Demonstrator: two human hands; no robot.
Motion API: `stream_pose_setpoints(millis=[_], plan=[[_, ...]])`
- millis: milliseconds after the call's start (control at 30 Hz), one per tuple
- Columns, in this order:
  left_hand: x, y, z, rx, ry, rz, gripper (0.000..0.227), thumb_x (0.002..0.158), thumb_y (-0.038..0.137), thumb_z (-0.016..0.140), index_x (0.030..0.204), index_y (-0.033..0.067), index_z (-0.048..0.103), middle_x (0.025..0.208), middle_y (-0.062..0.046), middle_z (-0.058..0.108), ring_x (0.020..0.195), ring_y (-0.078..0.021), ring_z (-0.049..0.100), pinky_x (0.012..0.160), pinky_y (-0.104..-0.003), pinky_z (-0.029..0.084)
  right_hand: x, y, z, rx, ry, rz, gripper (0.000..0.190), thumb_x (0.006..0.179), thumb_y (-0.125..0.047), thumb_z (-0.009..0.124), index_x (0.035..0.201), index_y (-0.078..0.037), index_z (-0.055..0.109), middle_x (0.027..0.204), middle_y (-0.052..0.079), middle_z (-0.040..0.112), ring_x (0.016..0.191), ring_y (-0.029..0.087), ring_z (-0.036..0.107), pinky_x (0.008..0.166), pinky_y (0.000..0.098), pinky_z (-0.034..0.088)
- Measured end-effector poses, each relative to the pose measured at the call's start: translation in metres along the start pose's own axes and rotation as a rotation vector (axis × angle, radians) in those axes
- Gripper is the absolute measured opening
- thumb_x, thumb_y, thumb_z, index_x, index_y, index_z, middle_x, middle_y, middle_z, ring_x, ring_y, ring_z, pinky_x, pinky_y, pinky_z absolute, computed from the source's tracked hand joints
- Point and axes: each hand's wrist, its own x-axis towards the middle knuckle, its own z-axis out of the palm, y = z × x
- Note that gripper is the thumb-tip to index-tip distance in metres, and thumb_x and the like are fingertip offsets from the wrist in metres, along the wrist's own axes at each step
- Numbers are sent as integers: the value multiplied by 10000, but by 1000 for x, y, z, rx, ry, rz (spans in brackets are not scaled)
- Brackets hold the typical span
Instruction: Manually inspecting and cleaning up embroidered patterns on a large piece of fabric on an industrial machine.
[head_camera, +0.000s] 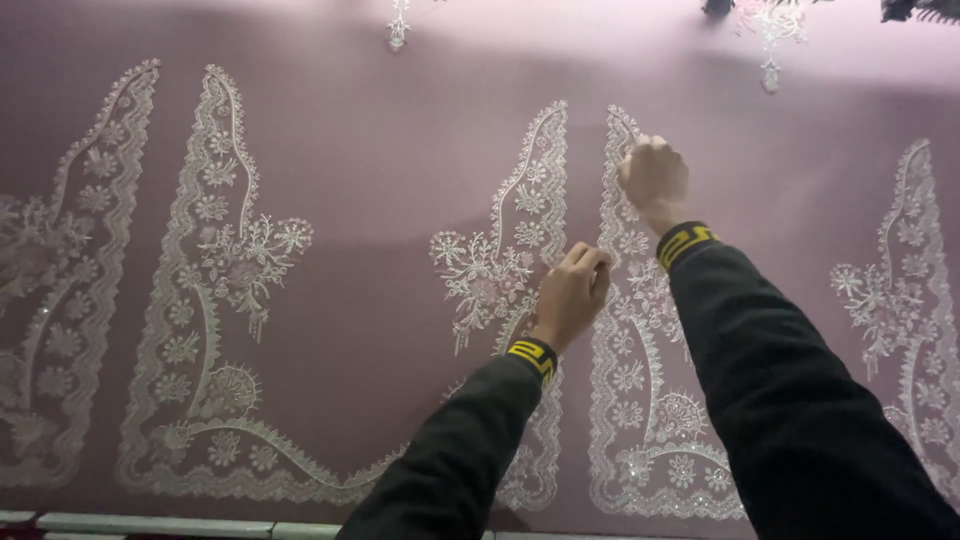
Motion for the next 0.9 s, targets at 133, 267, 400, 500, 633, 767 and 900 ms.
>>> stream_pose_setpoints(millis=[133, 267, 400, 500, 633, 767, 900], plan=[[4, -3, 3, 17, -13, 4, 89, 970, 146, 574, 1026, 160, 642, 937, -46, 619, 845, -308, 733, 727, -433, 611, -2, 17, 3, 408, -31, 124, 282, 913, -287, 576, 903, -43, 716, 707, 122, 708, 836, 388, 747, 713, 577, 553], [-1, -8, 9, -1, -35, -29, 103, 981, 141, 573, 1042, 161, 654, 955, -41, 631, 810, -287, 733, 722, -426, 612, -14, 15, 16, 418, 31, 124, 283, 962, -246, 538, 973, -12, 698, 910, 260, 714, 931, 490, 704, 745, 601, 539], [1, -2, 3, 14, -14, -18, 106, 981, 151, 580, 1054, 165, 656, 966, -37, 625, 823, -292, 734, 724, -420, 615, -17, -1, 0, 244, 0, 160, 257, 965, -231, 498, 970, -33, 663, 974, 233, 700, 943, 473, 720, 788, 597, 575], [1, -1, 4, 5, -18, -15, 101, 986, 144, 574, 1046, 163, 653, 953, -21, 622, 796, -276, 733, 726, -420, 614, -14, 8, -2, 257, -23, 51, 332, 950, -374, 638, 928, -44, 659, 972, 243, 678, 953, 512, 699, 769, 631, 565], [4, -3, 4, -45, 0, -34, 99, 1000, 120, 567, 1040, 140, 655, 944, -35, 620, 781, -282, 725, 714, -424, 605, 1, 12, 12, 176, -26, 81, 204, 983, -250, 617, 960, -48, 638, 1000, 212, 645, 961, 502, 699, 769, 611, 574], [-1, -10, 9, 22, -23, -17, 106, 1005, 163, 541, 1029, 162, 644, 943, -43, 610, 827, -296, 731, 721, -426, 610, -10, -3, -1, 54, -35, 52, 135, 978, -152, 564, 1006, -27, 609, 940, 202, 677, 906, 471, 737, 720, 568, 604], [1, -11, 14, 10, -44, -19, 112, 1007, 165, 535, 1044, 158, 640, 970, -67, 620, 866, -324, 732, 730, -446, 610, -4, -3, 8, -55, 7, 20, 101, 959, -111, 598, 961, -17, 634, 878, 180, 693, 832, 451, 753, 653, 536, 622]])
